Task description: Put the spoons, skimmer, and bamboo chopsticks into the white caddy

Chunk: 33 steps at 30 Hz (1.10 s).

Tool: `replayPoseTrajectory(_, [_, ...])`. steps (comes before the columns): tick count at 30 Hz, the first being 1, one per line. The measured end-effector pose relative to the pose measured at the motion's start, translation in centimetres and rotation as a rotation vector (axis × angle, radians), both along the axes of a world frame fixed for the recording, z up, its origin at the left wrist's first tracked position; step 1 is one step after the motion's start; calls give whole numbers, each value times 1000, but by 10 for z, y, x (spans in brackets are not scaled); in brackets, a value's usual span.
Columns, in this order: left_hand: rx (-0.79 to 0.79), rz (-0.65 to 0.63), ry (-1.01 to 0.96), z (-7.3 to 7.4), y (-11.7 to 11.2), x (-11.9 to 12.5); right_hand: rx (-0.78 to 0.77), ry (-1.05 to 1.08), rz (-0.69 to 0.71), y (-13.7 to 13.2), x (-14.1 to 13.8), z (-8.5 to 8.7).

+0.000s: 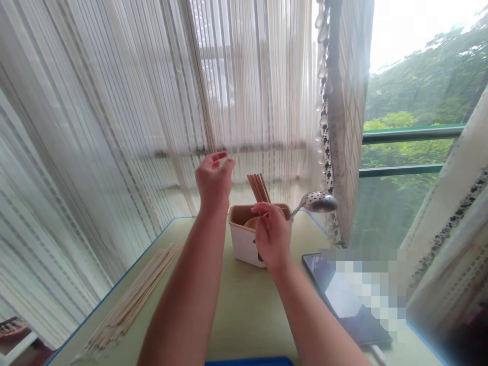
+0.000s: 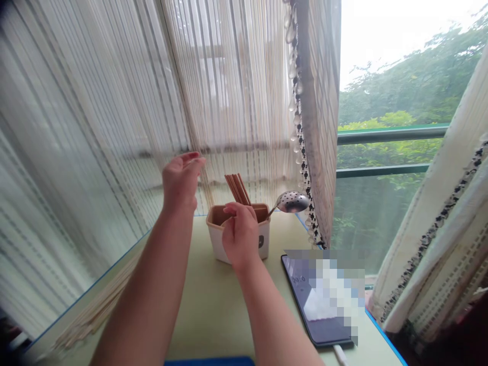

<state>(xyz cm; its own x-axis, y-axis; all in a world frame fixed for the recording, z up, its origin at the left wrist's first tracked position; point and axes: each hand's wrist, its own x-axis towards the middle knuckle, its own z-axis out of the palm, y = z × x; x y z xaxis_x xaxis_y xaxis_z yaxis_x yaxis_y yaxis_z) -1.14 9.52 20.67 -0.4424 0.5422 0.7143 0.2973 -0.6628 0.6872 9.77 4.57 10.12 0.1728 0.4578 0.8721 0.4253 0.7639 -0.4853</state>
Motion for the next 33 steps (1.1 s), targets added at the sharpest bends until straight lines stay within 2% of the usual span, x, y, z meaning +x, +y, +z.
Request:
replayPoseTrajectory(2, [7, -13, -21, 5, -17, -3, 22, -22, 54, -4, -9, -4])
replayPoseTrajectory(4, [-40, -48, -32, 2, -28, -5, 7, 25, 111, -6, -17, -8])
replayPoseTrajectory(7, [-89, 3, -28, -17, -32, -17, -77, 133, 186, -8, -27, -12])
replayPoseTrajectory(9, [-105, 130, 18, -41, -31, -36, -138, 118, 231, -11, -32, -14])
replayPoseTrajectory(13, [-241, 364, 306, -107, -44, -86, -186, -36, 306, -17, -45, -23])
replayPoseTrajectory(16, [-353, 461, 476, -151, -64, -111, -319, -207, 402, -17, -62, -44])
replayPoseTrajectory(18, [-457, 502, 563, -169, -74, -117, -437, -303, 477, -14, -74, -61])
replayPoseTrajectory(22, [-595, 699, 677, -181, -78, -114, -595, -381, 533, -3, -88, -89])
replayPoseTrajectory(25, [-806, 802, 769, -185, -74, -113, -664, -331, 545, 5, -89, -97])
replayPoseTrajectory(28, [-1008, 797, 831, -189, -72, -115, -698, -293, 549, 11, -87, -100])
replayPoseTrajectory(33, [-1046, 777, 904, -189, -74, -116, -704, -338, 560, 11, -87, -102])
